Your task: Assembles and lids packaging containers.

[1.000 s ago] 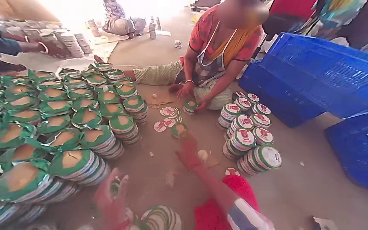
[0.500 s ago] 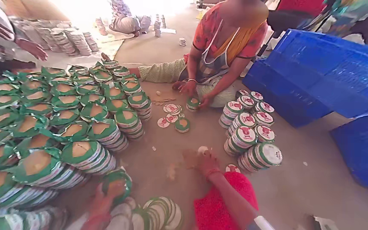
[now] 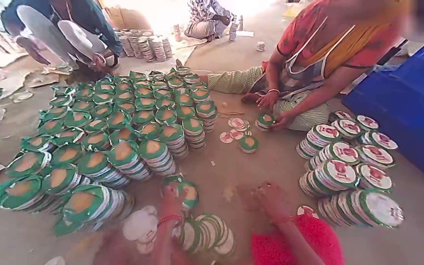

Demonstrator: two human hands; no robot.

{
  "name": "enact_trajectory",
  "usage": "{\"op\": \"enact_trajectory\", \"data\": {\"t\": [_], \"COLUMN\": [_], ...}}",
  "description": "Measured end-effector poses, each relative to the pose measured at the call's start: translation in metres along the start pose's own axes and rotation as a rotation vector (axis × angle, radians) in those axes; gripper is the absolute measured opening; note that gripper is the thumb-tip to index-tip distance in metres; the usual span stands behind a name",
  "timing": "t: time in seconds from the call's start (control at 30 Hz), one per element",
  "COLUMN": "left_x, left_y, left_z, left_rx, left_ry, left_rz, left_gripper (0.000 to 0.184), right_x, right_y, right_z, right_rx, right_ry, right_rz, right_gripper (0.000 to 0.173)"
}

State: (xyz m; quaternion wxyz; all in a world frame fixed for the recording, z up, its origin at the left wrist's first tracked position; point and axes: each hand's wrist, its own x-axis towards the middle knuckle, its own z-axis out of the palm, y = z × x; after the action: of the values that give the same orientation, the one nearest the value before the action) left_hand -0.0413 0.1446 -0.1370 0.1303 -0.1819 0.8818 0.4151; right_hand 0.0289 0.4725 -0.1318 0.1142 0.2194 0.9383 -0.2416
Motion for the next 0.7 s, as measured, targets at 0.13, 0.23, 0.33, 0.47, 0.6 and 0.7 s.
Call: {"op": "enact_trajectory", "data": {"t": [0.13, 0.23, 0.33, 0.47, 0.6, 0.7], "left_x": [-0.010, -0.020, -0.021, -0.030, -0.020, -0.005], "left_y": [0.008, 0.009, 0.002, 0.021, 0.027, 0.025], "left_z": [0.037, 0.076, 0.094, 0.084, 0.092, 0.100], "left_rx": [-0.348, -0.570, -0.177, 0.338, 0.381, 0.391], "left_ry": [-0.252, -0.384, -0.383, -0.272, -0.321, -0.368], "left_rz": [-0.010, -0.082, 0.062, 0.300, 0.567, 0.641], "left_gripper": [0.057, 0.051, 0.055, 0.068, 0.048, 0.033], "right_x": [0.001, -0.002, -0.007, -0.004, 0.003, 0.010], "right_y": [-0.003, -0.011, -0.023, -0.031, -0.038, -0.039], "right_z": [0.017, 0.039, 0.058, 0.067, 0.069, 0.081], "right_rx": [0.352, 0.839, 0.918, 0.755, 0.605, 0.563], "right_ry": [-0.001, -0.126, -0.213, -0.184, -0.172, -0.156], "right_rz": [-0.183, -0.253, -0.281, -0.266, -0.232, -0.221], "right_gripper": [0.054, 0.056, 0.059, 0.058, 0.061, 0.060]}}
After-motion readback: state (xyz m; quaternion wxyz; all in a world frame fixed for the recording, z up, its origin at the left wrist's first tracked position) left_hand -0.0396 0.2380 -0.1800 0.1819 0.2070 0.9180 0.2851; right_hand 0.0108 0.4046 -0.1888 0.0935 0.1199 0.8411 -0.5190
